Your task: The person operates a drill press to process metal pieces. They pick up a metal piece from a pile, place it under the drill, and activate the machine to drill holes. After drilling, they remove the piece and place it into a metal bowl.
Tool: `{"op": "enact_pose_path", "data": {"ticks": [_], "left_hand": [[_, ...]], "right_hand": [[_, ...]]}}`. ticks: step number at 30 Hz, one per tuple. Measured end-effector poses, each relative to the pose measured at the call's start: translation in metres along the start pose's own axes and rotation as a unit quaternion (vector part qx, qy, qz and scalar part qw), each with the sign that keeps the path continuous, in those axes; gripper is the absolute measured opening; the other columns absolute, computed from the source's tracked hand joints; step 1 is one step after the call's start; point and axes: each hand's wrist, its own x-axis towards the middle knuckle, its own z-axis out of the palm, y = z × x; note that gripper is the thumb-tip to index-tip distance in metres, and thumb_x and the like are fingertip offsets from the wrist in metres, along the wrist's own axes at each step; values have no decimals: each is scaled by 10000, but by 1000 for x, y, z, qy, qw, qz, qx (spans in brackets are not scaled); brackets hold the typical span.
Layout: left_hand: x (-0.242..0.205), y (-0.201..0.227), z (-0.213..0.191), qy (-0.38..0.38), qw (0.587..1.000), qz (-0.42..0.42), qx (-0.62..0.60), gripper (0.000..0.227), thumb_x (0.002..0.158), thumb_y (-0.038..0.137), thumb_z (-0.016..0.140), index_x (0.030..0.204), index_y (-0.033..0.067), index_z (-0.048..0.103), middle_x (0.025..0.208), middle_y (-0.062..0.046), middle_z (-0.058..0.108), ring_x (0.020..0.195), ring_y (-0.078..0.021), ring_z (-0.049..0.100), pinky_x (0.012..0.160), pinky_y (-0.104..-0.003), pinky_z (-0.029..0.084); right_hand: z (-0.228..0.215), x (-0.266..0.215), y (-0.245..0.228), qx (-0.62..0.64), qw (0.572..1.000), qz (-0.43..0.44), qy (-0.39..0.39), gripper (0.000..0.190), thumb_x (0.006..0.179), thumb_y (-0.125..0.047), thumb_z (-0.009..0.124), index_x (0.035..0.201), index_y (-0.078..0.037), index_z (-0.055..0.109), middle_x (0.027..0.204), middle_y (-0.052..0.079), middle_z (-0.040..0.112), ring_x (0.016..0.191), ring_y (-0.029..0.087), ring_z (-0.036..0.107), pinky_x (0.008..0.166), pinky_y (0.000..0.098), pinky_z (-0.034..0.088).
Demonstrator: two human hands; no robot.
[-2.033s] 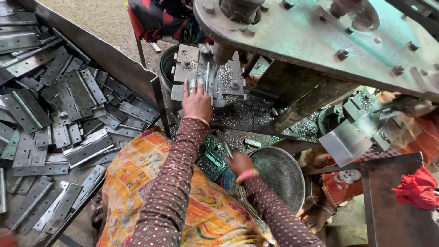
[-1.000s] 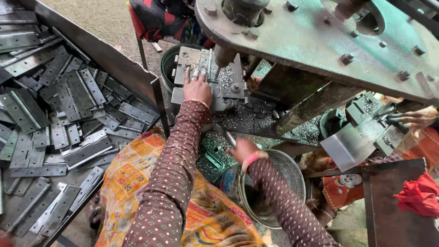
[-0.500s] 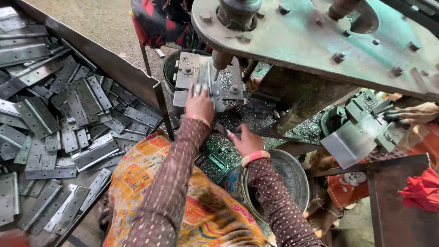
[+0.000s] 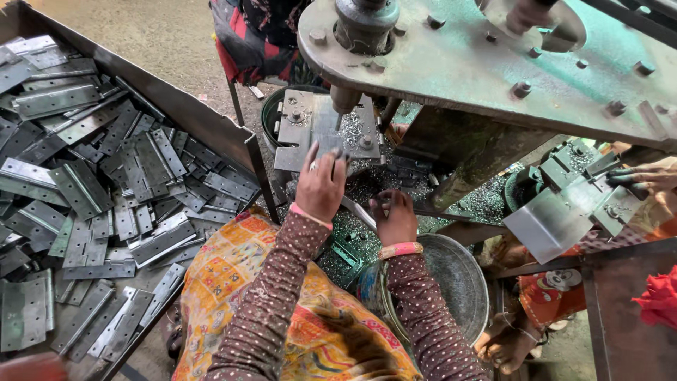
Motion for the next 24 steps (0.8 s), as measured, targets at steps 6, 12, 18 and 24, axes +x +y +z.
{"op": "enact_pose_path", "data": {"ticks": [6,12,18,24], "left_hand": [[20,-7,29,-302,934,-59,184,206,1020,250,570,1146,100,632,1152,-78,642,1067,-218,689,1146,-639,365],[4,-36,6,-196,928,-129,289,718,1028,600,358,1530,90,404,1550,-114,434,1387,-258,500,1207,-585,178],[-8,-11,-33,-349,888,-120,274,808,1022,714,258,1350,57,595,1583,-122,437,1475,-269,375,1227,-520,126],[-19,5,4,-174,957,-97,209,574,1052,445,413,1303,-19,641,1496,-153,546,1388,-283,468,1232,-510,151]], "right_hand": [[4,5,7,-19,999,3,-49,317,952,-350,693,1105,-81,627,1186,118,631,875,222,745,794,372,588],[7,3,9,-11,997,27,-74,290,945,-326,671,1103,-85,636,1209,85,619,898,187,736,775,323,609],[-1,4,3,-20,996,24,-84,293,938,-338,692,1102,-98,661,1209,83,620,903,191,733,800,341,581],[-3,-2,2,5,997,21,-71,323,923,-382,697,1082,-101,671,1200,81,627,914,200,745,795,353,574]]}}
